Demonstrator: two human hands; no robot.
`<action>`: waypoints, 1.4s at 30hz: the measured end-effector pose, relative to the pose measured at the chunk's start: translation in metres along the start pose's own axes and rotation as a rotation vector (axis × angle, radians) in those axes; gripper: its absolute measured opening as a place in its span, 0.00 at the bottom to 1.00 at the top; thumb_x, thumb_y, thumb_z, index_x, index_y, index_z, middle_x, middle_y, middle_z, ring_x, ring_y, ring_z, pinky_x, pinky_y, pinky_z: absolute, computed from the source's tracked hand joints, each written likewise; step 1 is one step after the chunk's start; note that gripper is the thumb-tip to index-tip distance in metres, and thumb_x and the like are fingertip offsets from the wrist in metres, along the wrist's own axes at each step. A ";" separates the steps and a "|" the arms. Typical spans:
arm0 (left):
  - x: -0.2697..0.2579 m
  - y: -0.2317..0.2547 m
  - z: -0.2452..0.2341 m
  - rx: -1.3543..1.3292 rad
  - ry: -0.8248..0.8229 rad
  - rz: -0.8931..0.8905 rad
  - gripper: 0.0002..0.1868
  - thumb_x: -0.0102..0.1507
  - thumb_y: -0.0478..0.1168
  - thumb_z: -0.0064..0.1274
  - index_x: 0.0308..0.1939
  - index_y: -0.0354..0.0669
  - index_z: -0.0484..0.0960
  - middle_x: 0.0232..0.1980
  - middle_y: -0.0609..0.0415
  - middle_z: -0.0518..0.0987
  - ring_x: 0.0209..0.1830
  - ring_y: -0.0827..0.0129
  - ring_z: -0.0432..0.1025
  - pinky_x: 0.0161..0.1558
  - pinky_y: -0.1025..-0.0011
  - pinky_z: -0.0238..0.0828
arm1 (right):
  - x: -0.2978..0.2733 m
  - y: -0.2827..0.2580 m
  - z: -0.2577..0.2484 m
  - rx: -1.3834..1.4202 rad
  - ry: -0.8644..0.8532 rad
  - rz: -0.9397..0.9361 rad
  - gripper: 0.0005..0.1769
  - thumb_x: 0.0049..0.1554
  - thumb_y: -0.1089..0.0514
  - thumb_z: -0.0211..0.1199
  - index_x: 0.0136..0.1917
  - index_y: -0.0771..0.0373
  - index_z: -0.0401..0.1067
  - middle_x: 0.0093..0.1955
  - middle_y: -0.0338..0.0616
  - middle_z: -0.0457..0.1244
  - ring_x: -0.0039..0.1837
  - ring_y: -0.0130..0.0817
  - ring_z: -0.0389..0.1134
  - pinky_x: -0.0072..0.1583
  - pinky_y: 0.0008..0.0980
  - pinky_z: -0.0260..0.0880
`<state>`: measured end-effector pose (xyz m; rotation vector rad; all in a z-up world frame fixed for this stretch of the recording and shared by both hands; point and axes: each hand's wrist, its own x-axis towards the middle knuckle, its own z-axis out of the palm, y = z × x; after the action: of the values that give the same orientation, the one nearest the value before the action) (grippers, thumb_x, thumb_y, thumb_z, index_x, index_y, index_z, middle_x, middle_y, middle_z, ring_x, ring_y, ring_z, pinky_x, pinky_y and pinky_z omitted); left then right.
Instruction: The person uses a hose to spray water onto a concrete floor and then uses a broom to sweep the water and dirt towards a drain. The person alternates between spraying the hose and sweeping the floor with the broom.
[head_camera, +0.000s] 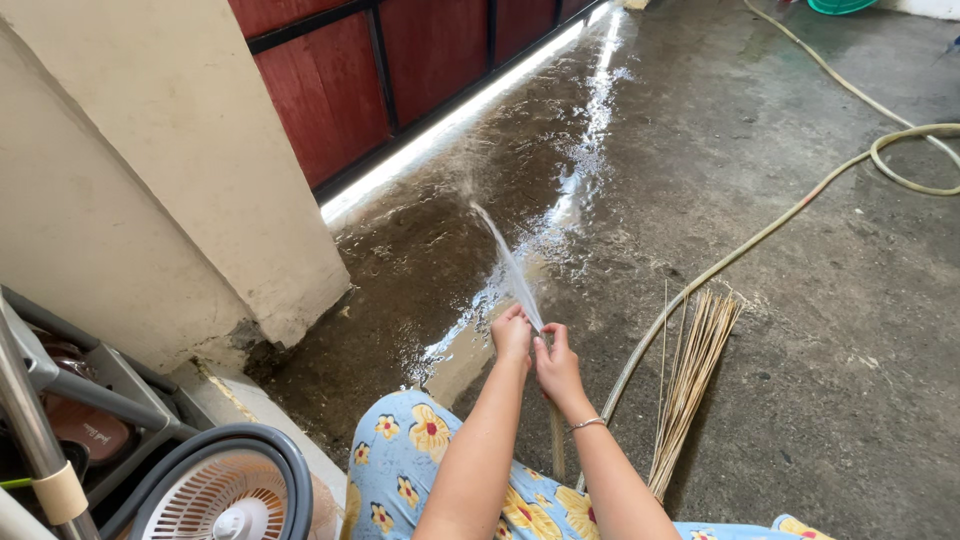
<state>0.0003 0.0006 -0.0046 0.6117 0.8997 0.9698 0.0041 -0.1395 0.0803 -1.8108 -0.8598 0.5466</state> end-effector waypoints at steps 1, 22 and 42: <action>0.000 0.000 0.000 -0.008 -0.009 0.003 0.28 0.62 0.23 0.36 0.67 0.23 0.70 0.66 0.35 0.75 0.64 0.52 0.74 0.58 0.66 0.72 | 0.000 -0.001 0.000 0.003 -0.005 0.007 0.14 0.64 0.52 0.54 0.61 0.55 0.60 0.25 0.42 0.62 0.24 0.32 0.62 0.27 0.35 0.59; -0.004 0.004 0.001 -0.028 -0.027 -0.012 0.26 0.63 0.23 0.35 0.66 0.26 0.72 0.65 0.37 0.77 0.64 0.55 0.74 0.57 0.70 0.73 | 0.000 -0.001 -0.002 0.010 0.065 0.030 0.13 0.64 0.52 0.54 0.60 0.56 0.60 0.24 0.41 0.60 0.24 0.32 0.62 0.27 0.37 0.59; -0.013 -0.006 -0.002 0.211 -0.146 0.000 0.18 0.65 0.28 0.42 0.57 0.32 0.80 0.45 0.51 0.82 0.40 0.69 0.74 0.37 0.72 0.68 | 0.012 0.002 -0.026 0.215 0.126 0.121 0.13 0.65 0.54 0.53 0.61 0.56 0.57 0.26 0.39 0.57 0.23 0.29 0.58 0.23 0.34 0.54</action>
<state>-0.0018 -0.0136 -0.0056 0.8510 0.8777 0.8250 0.0309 -0.1460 0.0889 -1.6876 -0.5860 0.5720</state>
